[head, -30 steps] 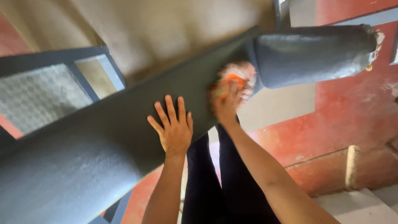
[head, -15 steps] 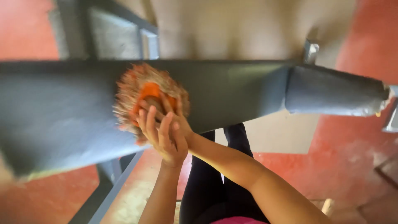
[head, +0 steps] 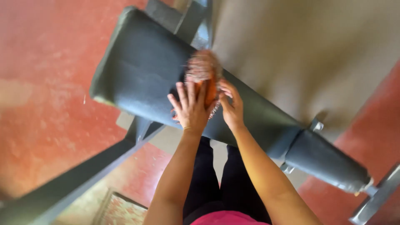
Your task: Cleaning a weight bench and its metal frame with a cloth.
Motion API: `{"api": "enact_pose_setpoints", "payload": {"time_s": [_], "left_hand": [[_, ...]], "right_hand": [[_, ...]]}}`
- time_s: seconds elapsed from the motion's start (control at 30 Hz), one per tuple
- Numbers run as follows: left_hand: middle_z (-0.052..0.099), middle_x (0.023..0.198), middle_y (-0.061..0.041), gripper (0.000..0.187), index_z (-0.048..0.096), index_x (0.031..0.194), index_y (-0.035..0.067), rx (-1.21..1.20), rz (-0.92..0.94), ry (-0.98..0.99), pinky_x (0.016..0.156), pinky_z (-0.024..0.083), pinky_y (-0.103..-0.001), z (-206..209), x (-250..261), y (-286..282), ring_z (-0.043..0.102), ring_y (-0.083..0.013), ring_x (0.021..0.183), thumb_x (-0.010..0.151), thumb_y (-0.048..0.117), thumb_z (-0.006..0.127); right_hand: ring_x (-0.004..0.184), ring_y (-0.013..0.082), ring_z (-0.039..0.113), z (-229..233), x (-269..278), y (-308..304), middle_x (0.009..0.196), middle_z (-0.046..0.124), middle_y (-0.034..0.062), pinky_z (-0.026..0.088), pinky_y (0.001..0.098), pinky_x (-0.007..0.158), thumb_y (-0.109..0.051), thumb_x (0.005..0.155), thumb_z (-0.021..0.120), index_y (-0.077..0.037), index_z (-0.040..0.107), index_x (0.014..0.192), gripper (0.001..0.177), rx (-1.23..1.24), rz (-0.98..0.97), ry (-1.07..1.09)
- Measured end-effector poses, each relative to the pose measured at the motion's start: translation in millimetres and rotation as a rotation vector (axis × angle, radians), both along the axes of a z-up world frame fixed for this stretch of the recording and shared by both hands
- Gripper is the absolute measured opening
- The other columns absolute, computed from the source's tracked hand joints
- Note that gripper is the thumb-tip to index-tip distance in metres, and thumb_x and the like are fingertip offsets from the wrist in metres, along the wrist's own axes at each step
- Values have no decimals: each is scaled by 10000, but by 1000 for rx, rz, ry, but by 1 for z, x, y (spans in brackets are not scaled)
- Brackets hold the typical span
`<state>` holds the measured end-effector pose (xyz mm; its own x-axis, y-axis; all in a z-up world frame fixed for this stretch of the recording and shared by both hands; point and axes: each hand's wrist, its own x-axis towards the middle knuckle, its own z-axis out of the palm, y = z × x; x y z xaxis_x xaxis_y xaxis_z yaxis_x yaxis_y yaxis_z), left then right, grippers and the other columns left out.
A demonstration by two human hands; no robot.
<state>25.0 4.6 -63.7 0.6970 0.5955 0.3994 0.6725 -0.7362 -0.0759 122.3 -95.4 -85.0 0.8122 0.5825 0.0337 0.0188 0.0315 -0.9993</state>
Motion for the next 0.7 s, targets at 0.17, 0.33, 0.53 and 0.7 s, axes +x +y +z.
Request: {"api": "enact_pose_setpoints", "payload": {"time_s": [0.17, 0.33, 0.53, 0.7], "left_hand": [[441, 1590, -107, 935, 519, 1374, 351, 100, 130, -5, 1079, 356, -698, 6, -51, 7, 459, -405, 1414, 577, 703, 859], [284, 1631, -235, 630, 548, 1397, 198, 213, 432, -42, 1142, 61, -769, 46, -26, 68, 244, -451, 1514, 978, 664, 613], [245, 1568, -373, 1015, 240, 1551, 9, -208, 596, -261, 1160, 231, -653, 97, 41, 110, 279, -593, 1412, 816, 375, 836], [399, 1513, -334, 629, 578, 1382, 216, 205, 229, -166, 1145, 326, -697, 48, 12, 62, 364, -559, 1413, 931, 654, 573]], "right_hand": [[1251, 298, 625, 21, 12, -19, 1311, 682, 105, 429, 407, 1116, -245, 1018, 627, -118, 660, 1337, 345, -201, 160, -305], [1292, 293, 609, 43, 39, -6, 1335, 674, 129, 377, 460, 1171, -176, 939, 716, -76, 631, 1368, 448, -117, 348, -622], [1502, 411, 322, 74, 54, 17, 1591, 381, 253, 228, 497, 1231, -363, 1039, 487, -19, 440, 1499, 576, -333, 587, -495], [1499, 450, 273, 69, 52, 55, 1615, 315, 277, 198, 525, 1260, -270, 1121, 451, -79, 392, 1579, 500, -196, 537, -423]]}}
